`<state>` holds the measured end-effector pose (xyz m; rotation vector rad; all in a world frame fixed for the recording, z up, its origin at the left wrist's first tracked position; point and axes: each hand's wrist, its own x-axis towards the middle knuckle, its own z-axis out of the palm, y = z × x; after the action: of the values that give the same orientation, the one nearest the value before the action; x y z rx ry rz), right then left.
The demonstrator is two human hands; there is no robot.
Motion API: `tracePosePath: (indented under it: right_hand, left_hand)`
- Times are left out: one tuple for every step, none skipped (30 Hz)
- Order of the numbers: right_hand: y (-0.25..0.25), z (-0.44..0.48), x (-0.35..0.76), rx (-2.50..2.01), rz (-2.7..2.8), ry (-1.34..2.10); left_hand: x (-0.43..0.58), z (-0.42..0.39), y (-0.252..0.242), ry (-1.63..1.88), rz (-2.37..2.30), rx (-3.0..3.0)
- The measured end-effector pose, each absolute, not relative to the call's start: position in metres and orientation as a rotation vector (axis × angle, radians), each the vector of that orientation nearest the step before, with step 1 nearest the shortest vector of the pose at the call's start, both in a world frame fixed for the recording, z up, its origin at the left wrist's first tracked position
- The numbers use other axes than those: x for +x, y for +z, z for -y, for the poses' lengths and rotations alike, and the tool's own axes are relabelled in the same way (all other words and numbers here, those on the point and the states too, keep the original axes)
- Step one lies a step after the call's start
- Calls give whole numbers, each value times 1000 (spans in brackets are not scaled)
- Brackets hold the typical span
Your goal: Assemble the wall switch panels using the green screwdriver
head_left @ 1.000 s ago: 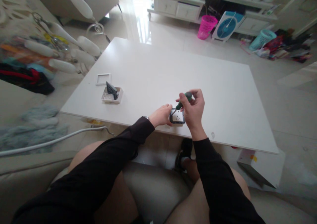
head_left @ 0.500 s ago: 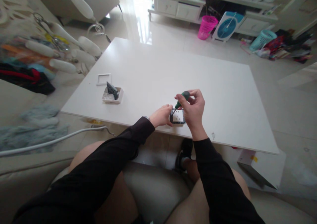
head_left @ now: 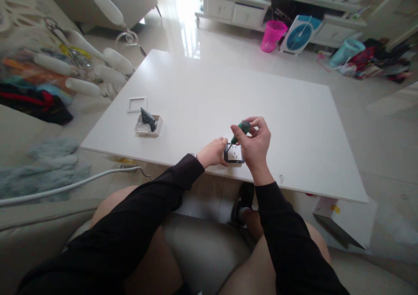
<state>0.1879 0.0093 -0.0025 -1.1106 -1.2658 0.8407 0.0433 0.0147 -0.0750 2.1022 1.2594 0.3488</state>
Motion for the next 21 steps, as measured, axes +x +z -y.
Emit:
tracePosePath:
  right_hand:
    - [-2,-9,187,-1124,1230,839]
    - [-3,-9,187,-1136,1202,841]
    - [-3,-9,187,-1148,1186,849]
    - [-4,-9,188,-1153,1185,864]
    - [-5,-8,189,-1150,1197,884]
    - [-5,-8,190,-1138,1217,906]
    - [-5,-8,191,-1121,1242,924]
    - [-5,-8,191,-1101,1268,937]
    - [-5,-8,192,-1082,1290,942]
    - [-5,-8,192,-1067,1308,938]
    - [-5,-8,192,-1056,1320,928]
    - [-4,-9,192,-1052,1329,913]
    - [-4,-9,191,-1056,1335,897]
    - [-4,-9,191,-1066,1337,880]
    - [-4,-10,190,-1081,1332,861]
    - [-3,-10,190,-1101,1322,838]
    - [-4,-11,190,-1121,1307,815]
    - [-4,-11,190,-1137,1289,796]
    - [-4,-11,190,-1147,1272,786]
    - [-4,-11,191,-1153,1259,786]
    - [-4,-10,191,-1155,1253,802]
  left_hand:
    - [44,-15,-74,314,-1277,2094]
    - [44,-14,-73,273,-1299,2087]
    - [45,-14,-72,236,-1320,2082]
    - [45,-14,-71,213,-1334,2083]
    - [45,-14,-70,200,-1343,2088]
    - [45,-13,-70,195,-1349,2095]
    - [45,-13,-71,192,-1351,2101]
    - [45,-13,-71,194,-1353,2106]
    - [45,-13,-72,198,-1352,2107]
    - [45,-14,-73,208,-1346,2105]
    - [45,-14,-73,225,-1336,2103]
    - [44,-14,-74,249,-1320,2101]
    - [44,-14,-75,279,-1301,2099]
    - [44,-14,-76,309,-1282,2096]
    - [43,-15,-77,334,-1267,2093]
    - [43,-15,-78,349,-1260,2089]
    - [43,-15,-78,351,-1261,2085]
    - [43,-15,-79,343,-1270,2082]
    - [43,-15,-79,329,-1280,2082]
    - [42,-14,-79,315,-1288,2085]
    - [42,-14,-79,306,-1290,2091]
